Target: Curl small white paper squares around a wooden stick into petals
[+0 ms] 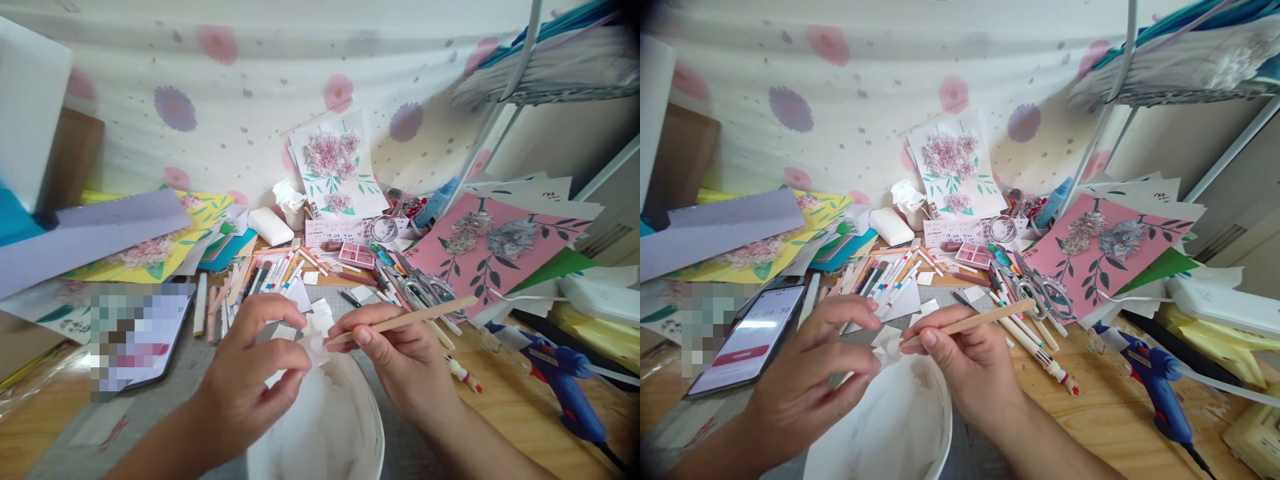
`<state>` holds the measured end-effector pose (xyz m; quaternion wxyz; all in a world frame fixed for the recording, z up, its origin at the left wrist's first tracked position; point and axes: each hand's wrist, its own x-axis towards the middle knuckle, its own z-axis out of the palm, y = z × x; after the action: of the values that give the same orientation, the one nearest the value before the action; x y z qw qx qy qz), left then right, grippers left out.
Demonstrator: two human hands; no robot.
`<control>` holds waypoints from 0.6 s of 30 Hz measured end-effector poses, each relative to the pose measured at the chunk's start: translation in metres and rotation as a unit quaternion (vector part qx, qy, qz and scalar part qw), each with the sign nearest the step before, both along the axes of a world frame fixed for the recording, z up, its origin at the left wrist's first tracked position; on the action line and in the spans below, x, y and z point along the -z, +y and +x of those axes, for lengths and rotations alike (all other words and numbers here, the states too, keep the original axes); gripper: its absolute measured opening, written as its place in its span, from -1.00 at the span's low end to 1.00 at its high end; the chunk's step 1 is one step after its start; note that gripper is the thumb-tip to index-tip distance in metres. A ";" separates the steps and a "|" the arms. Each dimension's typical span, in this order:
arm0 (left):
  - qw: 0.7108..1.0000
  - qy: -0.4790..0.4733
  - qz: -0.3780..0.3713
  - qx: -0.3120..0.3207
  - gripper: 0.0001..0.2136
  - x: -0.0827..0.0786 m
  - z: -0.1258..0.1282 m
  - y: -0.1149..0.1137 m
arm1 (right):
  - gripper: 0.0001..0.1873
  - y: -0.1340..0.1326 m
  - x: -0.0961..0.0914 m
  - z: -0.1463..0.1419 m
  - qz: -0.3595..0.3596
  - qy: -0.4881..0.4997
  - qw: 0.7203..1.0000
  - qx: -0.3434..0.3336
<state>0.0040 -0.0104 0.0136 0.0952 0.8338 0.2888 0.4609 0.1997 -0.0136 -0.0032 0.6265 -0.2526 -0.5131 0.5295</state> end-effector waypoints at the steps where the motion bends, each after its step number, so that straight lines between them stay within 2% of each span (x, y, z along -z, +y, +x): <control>1: 1.000 0.005 -0.002 0.004 -0.71 -0.001 0.000 0.000 | -0.92 0.001 -0.001 0.001 0.002 -0.007 1.000 0.010; 5: 0.999 0.012 -0.018 0.045 -0.71 -0.005 -0.001 0.002 | -0.92 0.006 -0.004 0.007 0.007 -0.021 0.998 0.059; 9: 0.994 -0.020 -0.058 0.091 -0.70 -0.005 -0.003 0.003 | -0.93 0.012 -0.006 0.014 0.002 -0.021 0.995 0.102; 11: 0.991 -0.029 -0.083 0.101 -0.70 -0.005 -0.005 0.003 | -0.93 0.014 -0.006 0.018 0.001 -0.017 0.994 0.106; 13: 0.989 -0.038 -0.103 0.096 -0.70 -0.004 -0.007 0.003 | -0.93 0.013 -0.007 0.021 0.008 -0.021 0.997 0.070; 16: 0.989 -0.063 -0.122 0.054 -0.72 0.000 -0.009 0.006 | -0.89 0.006 -0.012 0.024 0.024 -0.077 0.994 -0.070; 18: 0.988 -0.059 -0.138 0.025 -0.75 0.004 -0.009 0.008 | -0.85 0.001 -0.017 0.024 0.047 -0.154 0.974 -0.157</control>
<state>-0.0052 -0.0029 0.0095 0.2380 0.7911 0.3222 0.4624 0.2242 -0.0126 0.0140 0.4602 -0.2177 -0.6608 0.5515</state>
